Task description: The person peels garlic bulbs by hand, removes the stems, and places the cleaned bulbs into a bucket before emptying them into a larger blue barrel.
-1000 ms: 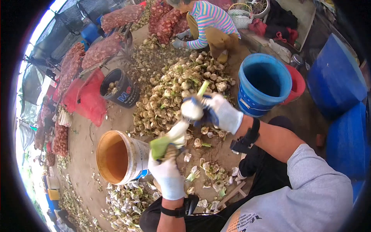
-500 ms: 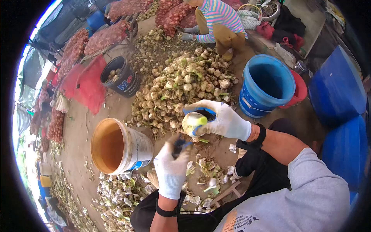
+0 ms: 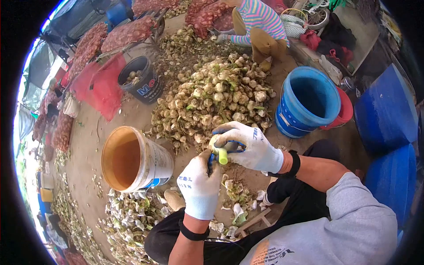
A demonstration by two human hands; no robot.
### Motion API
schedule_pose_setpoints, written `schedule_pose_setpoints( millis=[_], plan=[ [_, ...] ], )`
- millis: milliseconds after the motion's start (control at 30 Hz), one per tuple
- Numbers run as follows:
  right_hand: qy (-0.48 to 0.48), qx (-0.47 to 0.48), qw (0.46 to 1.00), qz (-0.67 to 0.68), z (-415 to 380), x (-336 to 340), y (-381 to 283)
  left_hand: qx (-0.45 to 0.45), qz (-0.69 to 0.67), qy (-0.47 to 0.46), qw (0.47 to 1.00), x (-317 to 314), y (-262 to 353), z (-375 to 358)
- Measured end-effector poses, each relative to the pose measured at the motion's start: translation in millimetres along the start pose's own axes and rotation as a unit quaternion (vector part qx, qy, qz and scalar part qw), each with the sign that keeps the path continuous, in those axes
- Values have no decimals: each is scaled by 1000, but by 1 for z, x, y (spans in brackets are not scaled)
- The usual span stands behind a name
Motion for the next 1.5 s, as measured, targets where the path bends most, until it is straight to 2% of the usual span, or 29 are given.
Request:
schedule_pose_setpoints(
  millis=[100,200,267,333,367,400,467,500,533,600,667,733,767,800,833,867,933,1000,1067,1133,1200,1233,1300,1333,1367,1400,1433,1467,1500],
  plan=[
    [-27,-41,993,107,3,-1,0,18,22,31,999,3,-10,7],
    [-104,-44,976,187,6,9,-15,151,-101,10,983,13,-22,19],
    [-116,-62,972,197,8,17,-19,132,-120,2,984,13,-31,19],
    [-91,-180,913,355,7,20,-11,321,-319,-37,891,8,-42,15],
    [-90,-165,907,377,8,20,-7,361,-363,-69,856,9,-46,13],
    [-88,-163,908,376,8,20,-5,358,-363,-70,858,7,-45,14],
    [-65,-192,877,435,5,18,-1,423,-578,-49,696,-2,-38,13],
    [-61,-192,877,435,4,17,1,415,-614,-71,668,0,-31,13],
    [-62,-195,883,423,4,14,3,416,-613,-75,668,-2,-25,10],
    [-59,-199,887,412,2,11,2,297,-411,-56,860,-4,-14,10],
    [-34,-224,939,257,3,13,1,295,-364,-51,882,-12,-19,5],
    [-14,-264,929,261,2,12,5,77,-181,-1,980,-16,-15,4],
    [-8,-294,911,288,-2,9,15,-3,-97,9,995,-14,-9,5],
    [-2,-323,892,315,-4,9,21,-4,-100,7,995,-13,-2,7],
    [9,-388,841,377,-6,11,22,122,-194,2,973,-12,1,8],
    [10,-389,841,375,-7,15,23,246,-283,-3,927,-15,2,7],
    [24,-287,802,523,-4,21,22,289,-363,21,886,-16,-10,12],
    [17,-264,786,559,-6,27,29,349,-508,59,785,-13,-24,16],
    [-8,-203,735,647,-7,36,30,345,-506,87,786,-4,-35,25],
    [18,-214,737,641,-13,40,45,364,-488,80,789,1,-35,32],
    [52,-232,711,662,-18,48,54,353,-448,-11,821,-8,-45,25],
    [70,-243,704,663,-19,52,56,317,-379,-48,868,-15,-44,20],
    [84,-255,736,621,-18,64,59,242,-228,-161,929,-25,-18,12],
    [94,-266,763,582,-16,70,62,230,-138,-245,932,-29,-4,5],
    [107,-232,791,556,-12,82,61,107,-32,-309,944,-42,-13,-10],
    [135,-241,820,501,-11,98,59,-17,76,-363,928,-53,-26,-27],
    [161,-200,883,394,-8,120,54,-25,103,-429,897,-53,-29,-36],
    [203,-174,940,210,-7,145,57,-32,128,-495,859,-54,-32,-42],
    [240,-178,949,96,-6,165,52,-28,154,-514,843,-48,-27,-40]
  ],
)
Point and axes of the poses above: each hand's wrist, its own z-axis towards the middle knuckle, its own x-axis out of the back of the hand, y = z × x, the point moved 2 cm from there along z, towards the middle knuckle, and after that the axes turned 1 degree about -z, right-handed, at the moved point
